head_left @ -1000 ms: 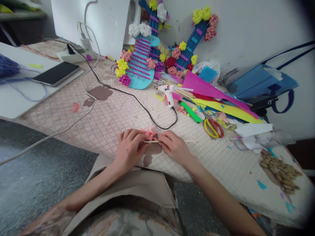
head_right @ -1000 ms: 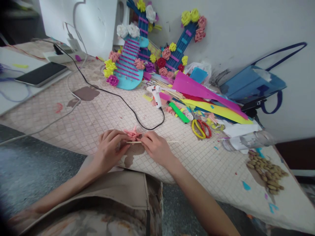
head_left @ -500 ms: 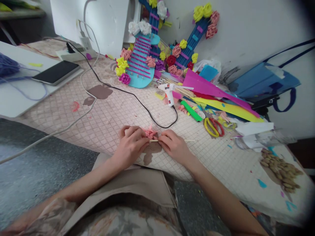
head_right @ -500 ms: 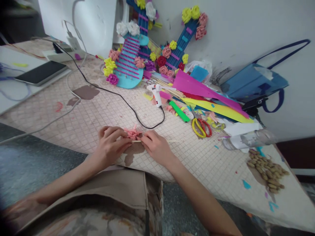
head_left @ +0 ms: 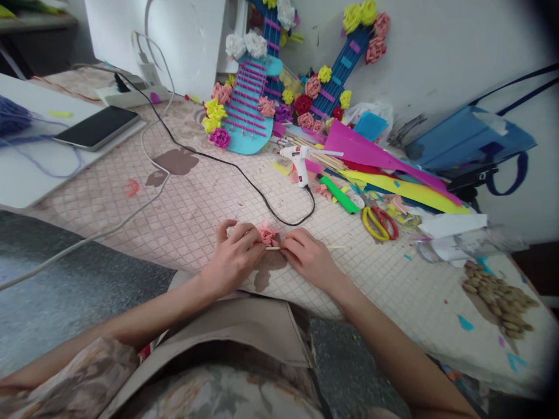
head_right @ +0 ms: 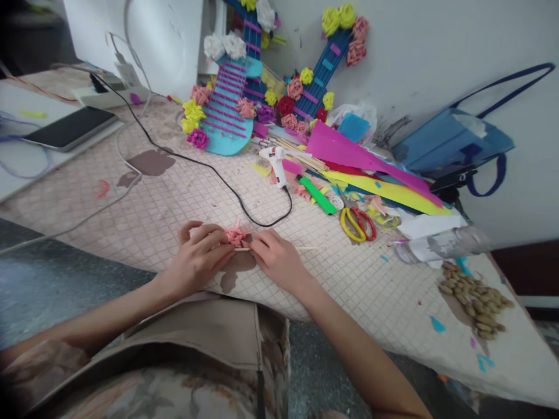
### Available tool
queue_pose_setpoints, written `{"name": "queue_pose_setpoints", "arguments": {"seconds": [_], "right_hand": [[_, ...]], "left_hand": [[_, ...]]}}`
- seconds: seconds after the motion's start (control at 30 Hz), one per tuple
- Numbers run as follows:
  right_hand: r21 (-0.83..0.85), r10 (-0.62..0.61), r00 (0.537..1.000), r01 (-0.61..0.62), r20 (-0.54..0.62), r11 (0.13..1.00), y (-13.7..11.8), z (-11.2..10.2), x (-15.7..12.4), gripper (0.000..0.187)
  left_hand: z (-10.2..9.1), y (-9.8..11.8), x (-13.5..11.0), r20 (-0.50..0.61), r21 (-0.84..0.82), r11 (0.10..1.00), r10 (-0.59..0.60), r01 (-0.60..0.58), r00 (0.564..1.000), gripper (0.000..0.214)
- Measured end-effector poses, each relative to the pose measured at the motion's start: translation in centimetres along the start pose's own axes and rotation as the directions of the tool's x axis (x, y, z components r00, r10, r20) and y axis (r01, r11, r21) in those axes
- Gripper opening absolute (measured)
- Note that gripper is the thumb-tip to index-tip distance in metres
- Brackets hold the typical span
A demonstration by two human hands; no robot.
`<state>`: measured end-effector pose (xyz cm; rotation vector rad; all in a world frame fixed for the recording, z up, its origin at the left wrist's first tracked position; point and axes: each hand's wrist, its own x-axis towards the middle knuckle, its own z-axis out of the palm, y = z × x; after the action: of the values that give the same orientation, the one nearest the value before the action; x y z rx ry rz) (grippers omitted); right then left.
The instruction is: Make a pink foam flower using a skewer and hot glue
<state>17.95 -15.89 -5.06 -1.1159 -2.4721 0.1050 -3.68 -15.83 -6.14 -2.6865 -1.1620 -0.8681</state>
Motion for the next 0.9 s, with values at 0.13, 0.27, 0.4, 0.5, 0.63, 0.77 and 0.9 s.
{"name": "queue_pose_setpoints", "arguments": {"seconds": [0.13,0.27,0.4,0.5,0.63,0.77,0.9], "right_hand": [[0.005,-0.021,0.999,0.021,-0.025,1.0,-0.1,0.1,0.2,0.016],[-0.041,-0.104,0.993,0.102,-0.05,0.994,-0.5,0.2,0.8,0.016],[-0.119,-0.144,0.988,0.138,-0.045,0.983,-1.1,0.5,1.5,0.015],[-0.161,-0.137,0.99,0.128,-0.044,0.979,-1.2,0.8,1.7,0.018],[-0.187,-0.138,0.989,0.127,-0.049,0.974,-1.2,1.4,1.6,0.019],[-0.181,-0.137,0.989,0.125,-0.058,0.976,-1.2,1.6,1.6,0.018],[-0.163,-0.128,0.989,0.114,-0.077,0.98,-1.3,1.4,1.6,0.019]], "left_hand": [[0.3,0.1,0.1,-0.031,-0.016,1.0,-0.017,0.017,0.999,0.015],[0.6,-0.1,0.2,-0.092,-0.046,0.999,-0.029,0.025,0.995,0.013],[0.6,-0.2,0.3,-0.098,-0.091,0.995,-0.057,0.048,0.994,0.012],[0.5,-0.3,0.3,-0.081,-0.133,0.989,-0.071,0.06,0.994,0.014],[0.5,-0.3,0.2,-0.064,-0.154,0.985,-0.093,0.082,0.994,0.017],[0.3,-0.1,0.1,-0.085,-0.165,0.98,-0.127,0.112,0.988,0.007],[0.3,0.1,0.0,-0.093,-0.163,0.977,-0.151,0.135,0.984,0.008]]}}
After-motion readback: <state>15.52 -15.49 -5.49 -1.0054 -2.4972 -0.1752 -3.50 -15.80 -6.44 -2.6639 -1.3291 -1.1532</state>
